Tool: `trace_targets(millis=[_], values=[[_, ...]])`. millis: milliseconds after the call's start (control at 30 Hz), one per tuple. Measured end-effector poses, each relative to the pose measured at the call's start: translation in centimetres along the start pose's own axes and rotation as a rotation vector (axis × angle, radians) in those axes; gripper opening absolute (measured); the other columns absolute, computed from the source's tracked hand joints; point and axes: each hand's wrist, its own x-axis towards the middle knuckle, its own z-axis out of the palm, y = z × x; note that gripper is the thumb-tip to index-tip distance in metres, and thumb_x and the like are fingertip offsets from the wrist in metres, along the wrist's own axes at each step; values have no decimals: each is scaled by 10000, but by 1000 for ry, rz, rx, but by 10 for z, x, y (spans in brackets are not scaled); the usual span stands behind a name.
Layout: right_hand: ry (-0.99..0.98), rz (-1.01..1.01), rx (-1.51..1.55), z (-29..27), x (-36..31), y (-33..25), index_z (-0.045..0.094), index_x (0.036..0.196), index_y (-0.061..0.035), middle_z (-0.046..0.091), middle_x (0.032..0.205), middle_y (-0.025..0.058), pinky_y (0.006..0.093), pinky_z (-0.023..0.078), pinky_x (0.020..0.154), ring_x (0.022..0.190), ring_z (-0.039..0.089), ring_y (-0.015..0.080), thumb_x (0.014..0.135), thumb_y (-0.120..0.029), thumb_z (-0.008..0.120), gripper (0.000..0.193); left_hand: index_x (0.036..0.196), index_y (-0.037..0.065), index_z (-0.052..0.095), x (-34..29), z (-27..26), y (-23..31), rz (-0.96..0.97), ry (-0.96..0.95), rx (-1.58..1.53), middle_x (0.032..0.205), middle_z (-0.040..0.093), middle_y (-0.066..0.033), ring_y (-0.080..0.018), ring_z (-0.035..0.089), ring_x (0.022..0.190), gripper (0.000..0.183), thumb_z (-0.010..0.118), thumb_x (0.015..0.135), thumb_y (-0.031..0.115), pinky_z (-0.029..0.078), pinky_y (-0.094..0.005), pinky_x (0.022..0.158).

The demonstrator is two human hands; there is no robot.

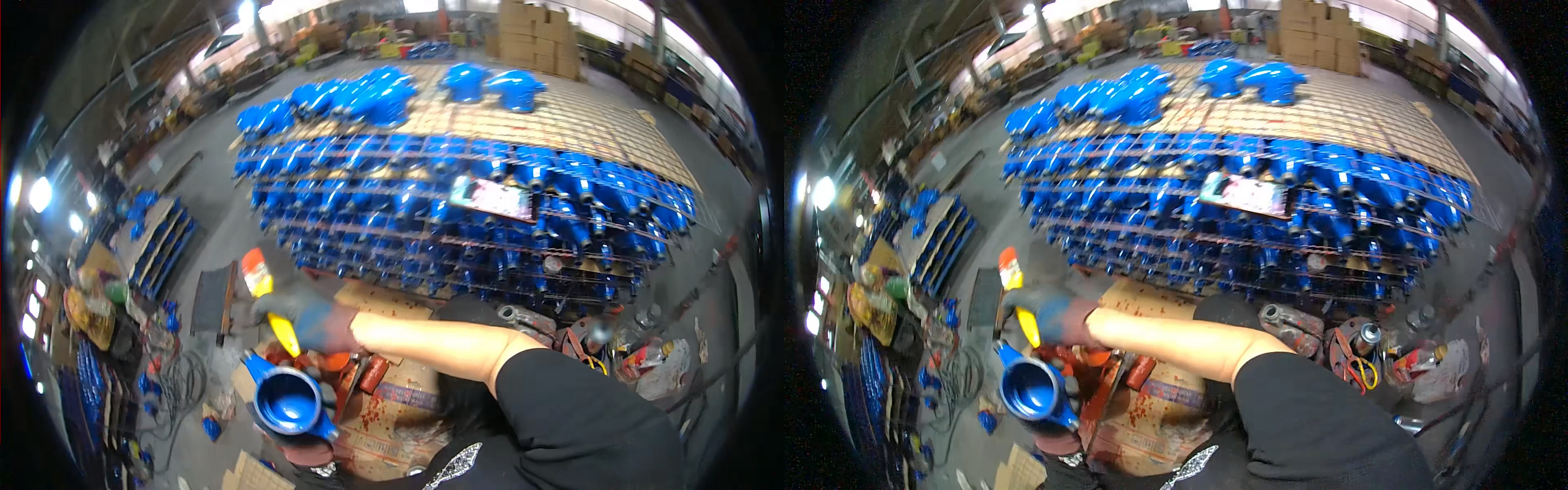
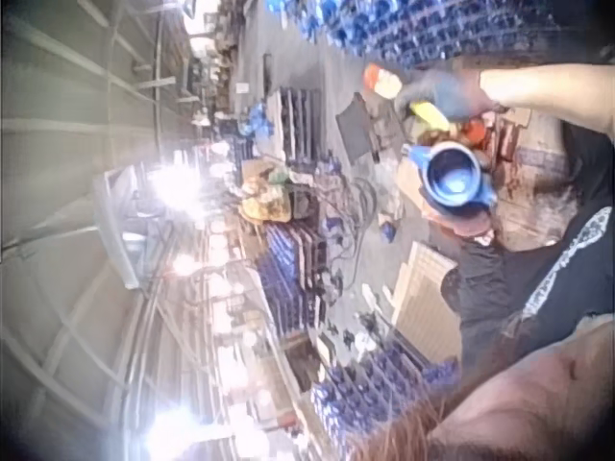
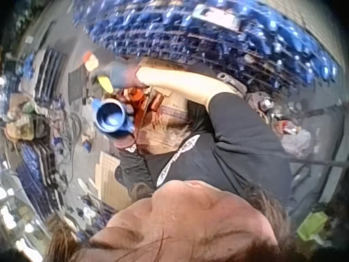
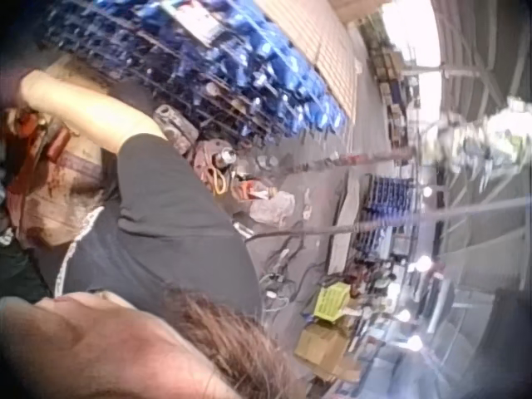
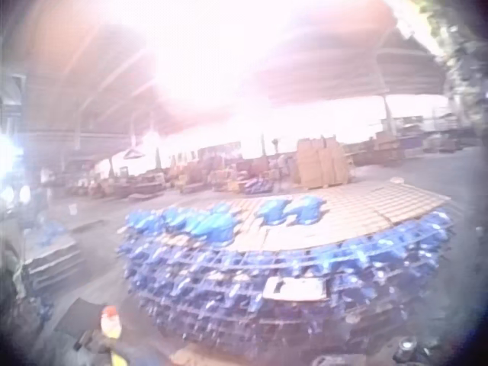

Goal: The person picks up a blue water meter housing from a rack, dips a brush into orange paint, and applies it to the rim and interior. They rotate the housing by hand to coat different sides before placing it onto a separate wire rack.

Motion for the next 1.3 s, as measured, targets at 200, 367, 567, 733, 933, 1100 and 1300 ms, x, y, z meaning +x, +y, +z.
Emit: trace_targets(millis=[200, 367, 567, 733, 933, 1100, 1300], values=[[-241, -102, -341, 24, -3, 30, 681, 1119, -103, 661, 935, 90, 294, 499, 756, 810, 632, 188, 898, -126, 626, 229, 1396, 83, 424, 4, -22, 57, 416, 352, -125, 1263, 575, -213, -391, 616, 1045, 801, 442, 857, 675, 547, -500, 830], [-362, 222, -28, 74, 5, 67, 670, 1023, -61, 650, 1023, 131, 329, 513, 777, 865, 646, 261, 822, -96, 718, 210, 1476, 73, 260, -11, -51, 96, 493, 93, -132, 1419, 383, -289, -492, 519, 1150, 941, 711, 772, 504, 525, -578, 839], [-435, 408, 38, 151, -1, 107, 654, 995, -57, 682, 959, 96, 312, 508, 797, 862, 654, 219, 831, -85, 691, 170, 1455, 95, 314, -23, -66, 119, 609, 110, -164, 1342, 472, -224, -441, 576, 1101, 805, 594, 851, 547, 562, -513, 801], [-570, 378, -243, 183, -10, 114, 654, 1003, -86, 686, 925, 97, 320, 504, 809, 882, 660, 218, 800, -50, 660, 207, 1438, 96, 336, -22, -73, 125, 674, 138, -100, 1333, 479, -201, -375, 579, 1093, 777, 582, 862, 556, 565, -466, 776], [-715, 385, -377, 170, -2, 102, 664, 992, -87, 695, 975, 112, 340, 513, 810, 901, 670, 235, 789, -97, 682, 204, 1442, 154, 345, -26, -79, 127, 590, 208, -225, 1407, 411, -221, -421, 492, 1216, 782, 670, 817, 495, 497, -580, 942], [-656, 356, -115, 136, -3, 92, 653, 994, -69, 691, 933, 107, 331, 519, 774, 872, 670, 235, 805, -71, 670, 190, 1360, 49, 388, -24, -80, 114, 571, 487, -138, 1270, 512, -213, -349, 601, 1018, 726, 628, 859, 515, 576, -469, 710], [-43, 377, 440, 81, 8, 15, 642, 1042, -14, 674, 979, 62, 251, 516, 766, 876, 629, 118, 807, 29, 681, 241, 1298, 20, 402, -17, -89, 85, 485, 381, 365, 1181, 562, -194, -301, 638, 941, 707, 747, 786, 364, 589, -410, 668]])
